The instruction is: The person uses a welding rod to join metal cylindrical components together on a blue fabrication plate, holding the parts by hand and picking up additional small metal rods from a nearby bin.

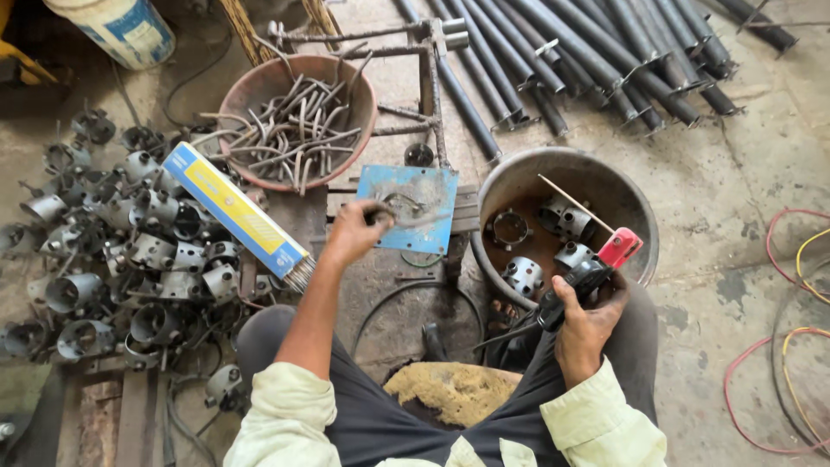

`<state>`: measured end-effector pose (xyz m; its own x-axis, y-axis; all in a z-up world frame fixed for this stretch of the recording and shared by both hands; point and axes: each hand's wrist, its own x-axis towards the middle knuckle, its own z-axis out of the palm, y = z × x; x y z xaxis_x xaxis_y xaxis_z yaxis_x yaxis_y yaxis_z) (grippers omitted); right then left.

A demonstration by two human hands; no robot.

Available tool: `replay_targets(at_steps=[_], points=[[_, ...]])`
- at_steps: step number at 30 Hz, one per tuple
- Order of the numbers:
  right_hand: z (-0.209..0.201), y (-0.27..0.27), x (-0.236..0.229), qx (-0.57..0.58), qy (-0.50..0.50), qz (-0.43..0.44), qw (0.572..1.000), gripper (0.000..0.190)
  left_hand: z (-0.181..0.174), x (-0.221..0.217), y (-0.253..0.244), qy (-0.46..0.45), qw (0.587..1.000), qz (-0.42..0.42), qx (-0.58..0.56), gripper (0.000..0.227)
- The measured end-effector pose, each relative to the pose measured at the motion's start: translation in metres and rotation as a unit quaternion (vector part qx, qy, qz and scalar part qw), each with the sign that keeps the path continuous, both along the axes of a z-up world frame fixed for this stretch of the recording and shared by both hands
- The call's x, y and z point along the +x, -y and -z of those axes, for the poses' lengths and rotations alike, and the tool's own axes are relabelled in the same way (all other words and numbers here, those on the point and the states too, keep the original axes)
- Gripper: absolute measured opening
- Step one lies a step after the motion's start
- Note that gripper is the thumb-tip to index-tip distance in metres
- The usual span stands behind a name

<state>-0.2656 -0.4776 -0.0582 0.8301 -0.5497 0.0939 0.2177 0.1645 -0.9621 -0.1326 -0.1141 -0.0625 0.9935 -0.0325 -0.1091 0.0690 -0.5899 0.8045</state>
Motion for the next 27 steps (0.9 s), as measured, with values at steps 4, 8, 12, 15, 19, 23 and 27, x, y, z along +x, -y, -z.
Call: replay_targets(at_steps=[4,8,12,15,19,23,27], points=[[0.001,0.004,-0.002,-0.006,0.003,-0.007,1.0,0.074,0.002,0.017,0.004,0.101,0.992,-0.056,-0.052,0.016],[0.002,0.005,-0.004,-0.002,-0.006,-0.012,1.0,0.074,0.039,0.04,0.006,0.185,0.981,-0.02,-0.048,0.022],[0.002,0.003,-0.004,0.01,-0.015,-0.022,1.0,0.074,0.057,0.046,0.009,0.068,0.997,-0.012,-0.029,0.025],[-0.001,0.003,-0.006,0.024,-0.016,-0.03,0.999,0.074,0.051,0.044,0.009,0.059,0.998,0.032,-0.018,0.031],[-0.01,0.002,-0.01,0.057,0.004,-0.034,0.998,0.074,0.039,0.033,0.014,0.123,0.989,0.073,0.029,0.05],[-0.03,0.014,-0.016,0.101,0.07,-0.012,0.992,0.067,0.021,0.018,0.029,0.262,0.961,0.045,0.076,0.042],[-0.046,0.053,-0.022,0.159,0.091,0.086,0.979,0.056,0.01,-0.013,0.072,0.359,0.928,0.088,0.052,0.018]])
